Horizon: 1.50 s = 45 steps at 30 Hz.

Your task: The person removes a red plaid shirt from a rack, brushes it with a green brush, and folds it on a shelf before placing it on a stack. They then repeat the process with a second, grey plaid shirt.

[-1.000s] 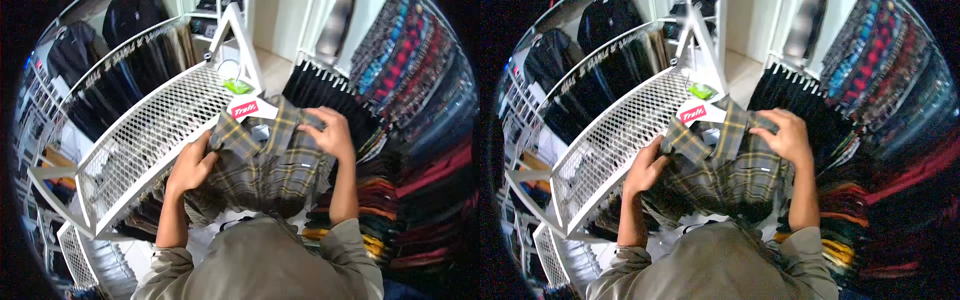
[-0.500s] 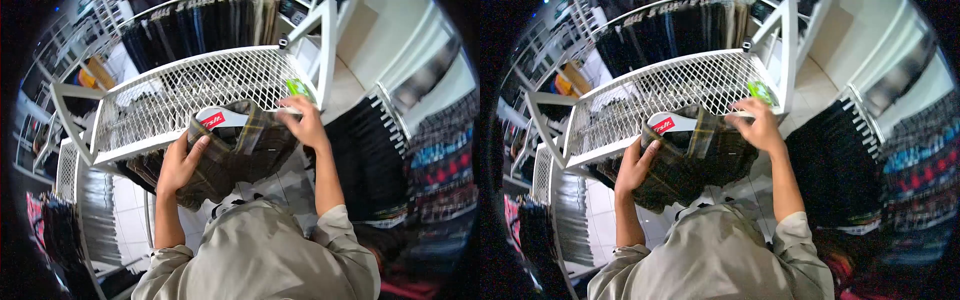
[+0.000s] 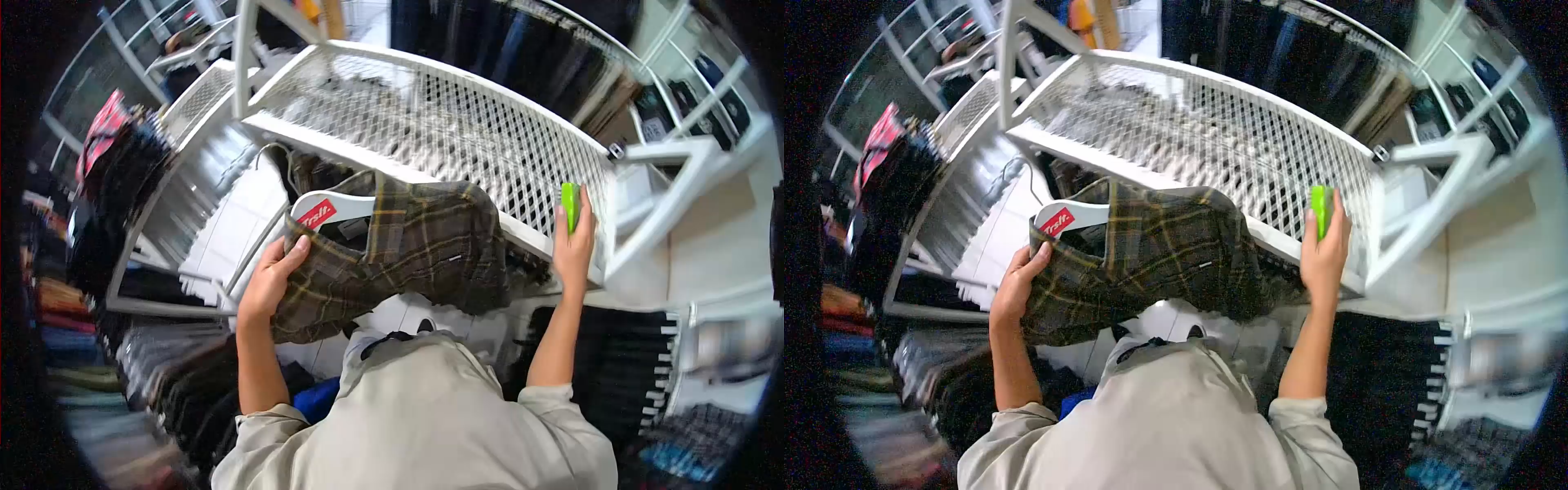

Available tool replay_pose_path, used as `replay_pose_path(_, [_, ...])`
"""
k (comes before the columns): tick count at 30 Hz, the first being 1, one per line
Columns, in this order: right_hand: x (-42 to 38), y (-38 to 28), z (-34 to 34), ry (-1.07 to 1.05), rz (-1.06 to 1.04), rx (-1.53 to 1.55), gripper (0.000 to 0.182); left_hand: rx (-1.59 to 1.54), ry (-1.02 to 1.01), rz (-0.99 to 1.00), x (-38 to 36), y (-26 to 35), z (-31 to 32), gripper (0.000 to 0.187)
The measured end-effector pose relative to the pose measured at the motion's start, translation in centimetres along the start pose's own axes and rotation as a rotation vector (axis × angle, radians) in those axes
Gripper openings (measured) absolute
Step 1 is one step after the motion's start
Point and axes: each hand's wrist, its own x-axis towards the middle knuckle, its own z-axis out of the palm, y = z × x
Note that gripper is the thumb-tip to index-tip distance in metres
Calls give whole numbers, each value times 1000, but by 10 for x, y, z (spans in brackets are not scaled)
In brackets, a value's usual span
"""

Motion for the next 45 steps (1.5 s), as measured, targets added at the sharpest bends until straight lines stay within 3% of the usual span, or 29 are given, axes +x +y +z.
replay_pose_path(3, [-27, -66, 49, -114, -170, 343, 55, -97, 199, -91, -26, -13, -42, 38])
replay_pose_path(5, [-49, -122, 76, -266, -259, 485, 55, -304, 176, -239, -41, -19, -74, 39])
replay_pose_path(7, [-69, -165, 108, -249, -458, 558, 57, -310, 346, -284, -57, -21, -85, 45])
replay_pose_path(9, [-91, -214, 132, -374, -559, 683, 61, 80, 464, -34, -66, -46, -114, 51])
replay_pose_path(10, [-102, -235, 145, -418, -596, 768, 64, 77, 366, 25, -74, -42, -121, 55])
replay_pose_path(11, [-115, -254, 159, -461, -629, 851, 67, 237, 468, -93, -83, -36, -121, 53])
replay_pose_path(13, [-135, -285, 191, -456, -765, 899, 74, 230, 435, -28, -101, -33, -126, 54])
replay_pose_path(15, [-137, -299, 226, -234, -961, 803, 73, 57, 551, -68, -112, -24, -130, 52])
replay_pose_path(17, [-119, -307, 267, -45, -885, 699, 70, -80, 447, -32, -125, -24, -156, 52])
replay_pose_path(19, [-106, -311, 306, -159, -519, 699, 64, -86, 494, 49, -137, -52, -184, 48])
replay_pose_path(21, [-96, -314, 319, -133, -386, 655, 61, 255, 607, 282, -149, -96, -210, 45])
replay_pose_path(22, [-97, -325, 309, -128, -403, 701, 59, 34, 653, 215, -151, -102, -213, 42])
replay_pose_path(23, [-104, -341, 301, -38, -518, 720, 64, 33, 668, 219, -153, -103, -220, 42])
replay_pose_path(25, [-133, -373, 282, -192, -561, 897, 66, 218, 684, 225, -163, -104, -227, 45])
replay_pose_path(26, [-152, -383, 283, -248, -708, 968, 69, 26, 757, 112, -159, -90, -223, 45])
replay_pose_path(27, [-167, -393, 284, -304, -857, 1034, 72, 25, 759, 112, -158, -75, -222, 45])
replay_pose_path(29, [-176, -412, 276, -305, -1075, 919, 80, -244, 551, -3, -156, -52, -220, 44])
replay_pose_path(31, [-164, -413, 312, -164, -978, 863, 78, -239, 582, 27, -155, -55, -222, 40])
replay_pose_path(35, [-115, -374, 395, -378, -423, 585, 53, -298, 585, 67, -155, -71, -229, 35])
replay_pose_path(37, [-109, -381, 374, -225, -495, 715, 52, -63, 658, 100, -153, -78, -232, 33])
replay_pose_path(39, [-124, -404, 333, -318, -561, 847, 56, -113, 678, 106, -150, -79, -229, 34])
replay_pose_path(40, [-138, -422, 306, -441, -583, 1076, 64, -119, 646, 73, -149, -81, -231, 34])
replay_pose_path(42, [-159, -431, 300, -493, -903, 1011, 78, -91, 598, 85, -145, -77, -229, 35])
replay_pose_path(43, [-165, -435, 302, -489, -985, 983, 75, -58, 581, 129, -142, -72, -224, 35])
replay_pose_path(45, [-159, -432, 336, -341, -930, 956, 74, -113, 586, 136, -143, -74, -224, 34])
